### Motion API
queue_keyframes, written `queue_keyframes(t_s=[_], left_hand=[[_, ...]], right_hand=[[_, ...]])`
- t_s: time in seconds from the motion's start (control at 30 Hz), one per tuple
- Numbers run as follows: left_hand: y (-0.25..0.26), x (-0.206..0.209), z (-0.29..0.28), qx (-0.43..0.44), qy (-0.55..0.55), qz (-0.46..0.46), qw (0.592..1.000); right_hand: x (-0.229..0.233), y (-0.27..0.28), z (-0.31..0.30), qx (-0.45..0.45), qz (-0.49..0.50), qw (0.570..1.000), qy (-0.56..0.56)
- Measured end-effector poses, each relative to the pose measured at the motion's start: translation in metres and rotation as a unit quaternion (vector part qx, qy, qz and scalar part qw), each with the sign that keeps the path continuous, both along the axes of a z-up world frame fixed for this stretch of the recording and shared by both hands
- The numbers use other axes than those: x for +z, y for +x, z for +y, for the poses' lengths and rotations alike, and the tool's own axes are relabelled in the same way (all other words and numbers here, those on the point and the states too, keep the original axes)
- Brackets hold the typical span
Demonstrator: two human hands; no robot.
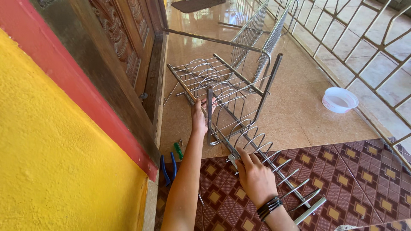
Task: The person assembles a metal dish rack by inserting vertical rods into the frame and securing them with a screwdriver. They adjust the rack components and tighten the connections to complete the assembly.
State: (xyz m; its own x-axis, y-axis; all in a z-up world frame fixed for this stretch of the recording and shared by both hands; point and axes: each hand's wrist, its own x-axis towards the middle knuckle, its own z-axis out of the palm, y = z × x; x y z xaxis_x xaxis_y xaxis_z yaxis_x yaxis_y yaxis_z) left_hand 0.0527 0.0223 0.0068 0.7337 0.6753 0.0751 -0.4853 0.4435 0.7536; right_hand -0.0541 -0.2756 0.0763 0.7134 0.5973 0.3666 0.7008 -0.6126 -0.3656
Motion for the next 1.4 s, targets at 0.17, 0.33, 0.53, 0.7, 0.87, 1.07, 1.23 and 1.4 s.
queue_keyframes(t_s=[0.17, 0.33, 0.53, 0.7, 0.87, 1.07, 1.23, 1.4], left_hand=[[0.0, 0.0, -0.001, 0.009, 0.013, -0.004, 1.0], [0.001, -0.001, -0.001, 0.004, 0.011, -0.013, 1.0], [0.0, -0.002, 0.0, 0.005, 0.005, -0.016, 1.0], [-0.001, -0.002, -0.001, 0.0, 0.015, -0.012, 1.0], [0.001, -0.005, 0.003, -0.011, 0.001, -0.021, 1.0], [0.003, -0.009, 0.005, -0.019, -0.022, -0.042, 0.999], [0.005, -0.011, 0.005, -0.015, -0.015, -0.038, 0.999], [0.003, -0.01, 0.004, -0.014, -0.012, -0.033, 0.999]], right_hand=[[-0.004, -0.004, 0.007, 0.012, 0.002, 1.0, 0.023], [-0.002, -0.005, 0.009, 0.013, 0.017, 0.999, 0.025], [0.002, -0.008, 0.012, -0.004, 0.115, 0.993, -0.011], [0.001, -0.008, 0.011, 0.03, -0.013, 0.996, 0.084], [-0.011, -0.003, 0.009, 0.025, 0.024, 0.995, 0.096], [-0.022, 0.03, 0.0, 0.113, 0.635, 0.706, 0.294], [-0.024, 0.027, 0.01, 0.089, 0.506, 0.841, 0.169], [-0.018, -0.007, 0.022, 0.014, 0.066, 0.994, -0.082]])
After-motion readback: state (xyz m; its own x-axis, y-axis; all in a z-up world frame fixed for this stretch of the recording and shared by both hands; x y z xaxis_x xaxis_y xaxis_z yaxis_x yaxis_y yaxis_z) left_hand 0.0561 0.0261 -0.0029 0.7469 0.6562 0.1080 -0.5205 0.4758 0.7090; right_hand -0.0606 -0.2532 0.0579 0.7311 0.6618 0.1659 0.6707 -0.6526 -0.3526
